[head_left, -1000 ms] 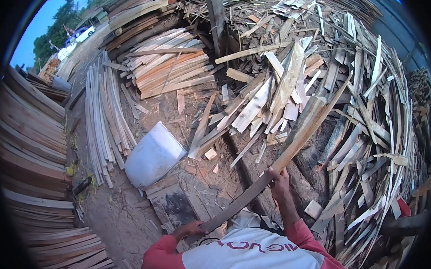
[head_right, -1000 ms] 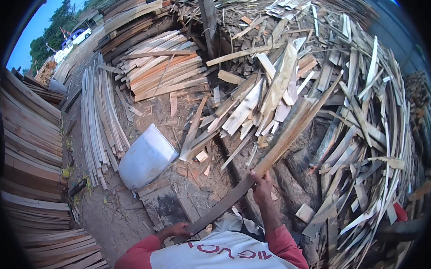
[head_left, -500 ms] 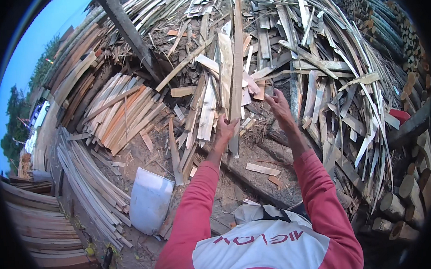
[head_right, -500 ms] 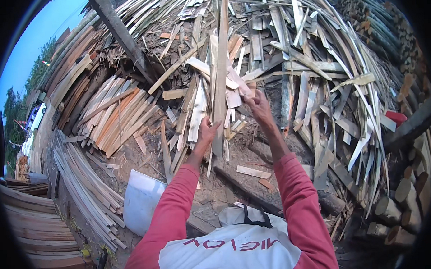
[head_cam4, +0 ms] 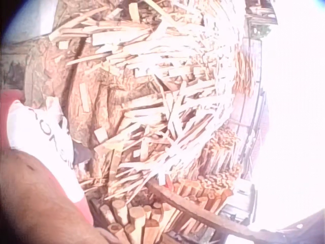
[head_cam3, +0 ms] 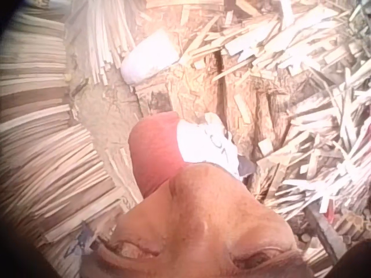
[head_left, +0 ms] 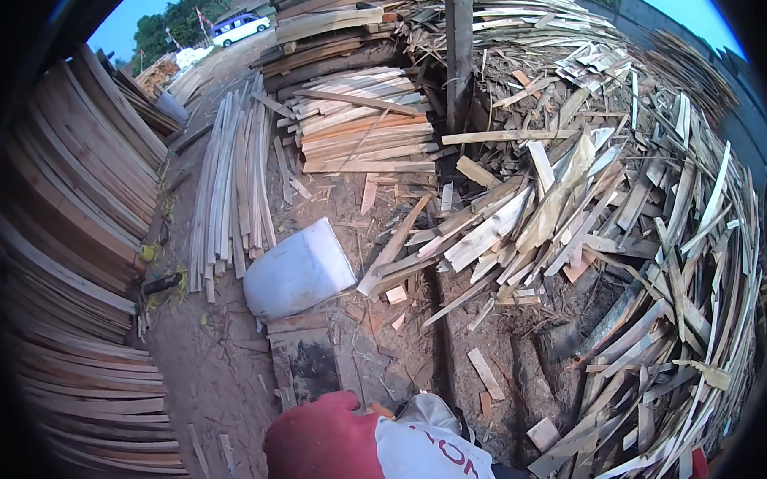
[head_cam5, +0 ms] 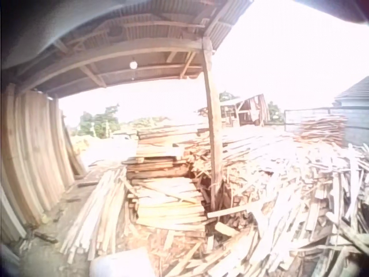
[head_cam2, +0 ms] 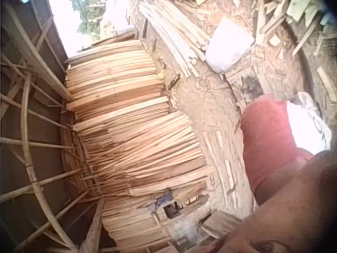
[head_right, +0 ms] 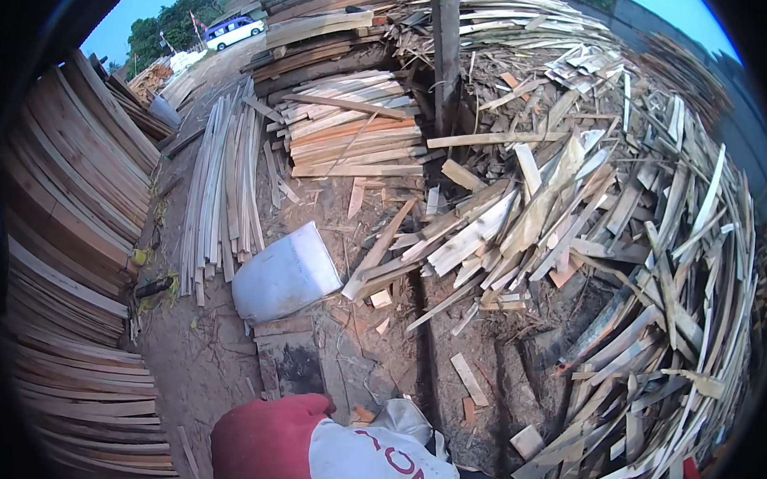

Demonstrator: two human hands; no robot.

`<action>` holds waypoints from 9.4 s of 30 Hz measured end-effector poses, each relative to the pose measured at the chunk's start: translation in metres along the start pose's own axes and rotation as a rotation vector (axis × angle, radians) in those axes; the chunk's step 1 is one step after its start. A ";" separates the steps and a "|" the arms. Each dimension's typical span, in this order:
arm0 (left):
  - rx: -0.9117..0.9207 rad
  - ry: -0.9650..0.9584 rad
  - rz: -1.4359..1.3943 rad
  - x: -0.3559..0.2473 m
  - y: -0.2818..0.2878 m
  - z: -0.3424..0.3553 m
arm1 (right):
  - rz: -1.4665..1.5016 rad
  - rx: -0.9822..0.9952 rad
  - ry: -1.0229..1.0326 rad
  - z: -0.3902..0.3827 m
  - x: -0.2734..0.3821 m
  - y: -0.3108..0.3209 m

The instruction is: The person picks up wooden scraps, thin boards, and planks from a pile on the ground by hand and gathers them into a stack.

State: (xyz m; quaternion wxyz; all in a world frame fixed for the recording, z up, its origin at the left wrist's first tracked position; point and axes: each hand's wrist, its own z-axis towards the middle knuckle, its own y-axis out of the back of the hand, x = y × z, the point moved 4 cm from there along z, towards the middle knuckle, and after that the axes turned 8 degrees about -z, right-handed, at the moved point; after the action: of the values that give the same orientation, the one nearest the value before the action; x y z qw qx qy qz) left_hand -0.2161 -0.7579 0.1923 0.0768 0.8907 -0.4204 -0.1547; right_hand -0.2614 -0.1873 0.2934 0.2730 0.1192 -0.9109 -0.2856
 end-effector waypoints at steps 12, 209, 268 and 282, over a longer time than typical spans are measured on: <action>-0.447 -0.297 -0.451 -0.141 0.091 0.015 | 0.063 0.052 0.143 0.016 0.020 0.041; -0.163 -0.743 0.991 -0.680 -0.293 0.171 | 0.107 -0.490 -0.661 -0.104 -0.172 0.047; 0.317 -0.351 -0.050 -0.691 -0.244 0.189 | 1.781 -0.619 -0.151 0.064 -0.153 0.082; 0.387 -0.146 -0.153 -0.431 -0.063 0.027 | 1.169 -0.373 0.096 0.061 -0.080 -0.015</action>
State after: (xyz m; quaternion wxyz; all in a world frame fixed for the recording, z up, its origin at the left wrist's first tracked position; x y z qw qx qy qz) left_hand -0.4371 -0.3849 0.2410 -0.1381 0.9046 -0.3780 -0.1407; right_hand -0.2289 -0.1419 0.2077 0.4415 -0.4371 -0.7468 -0.2375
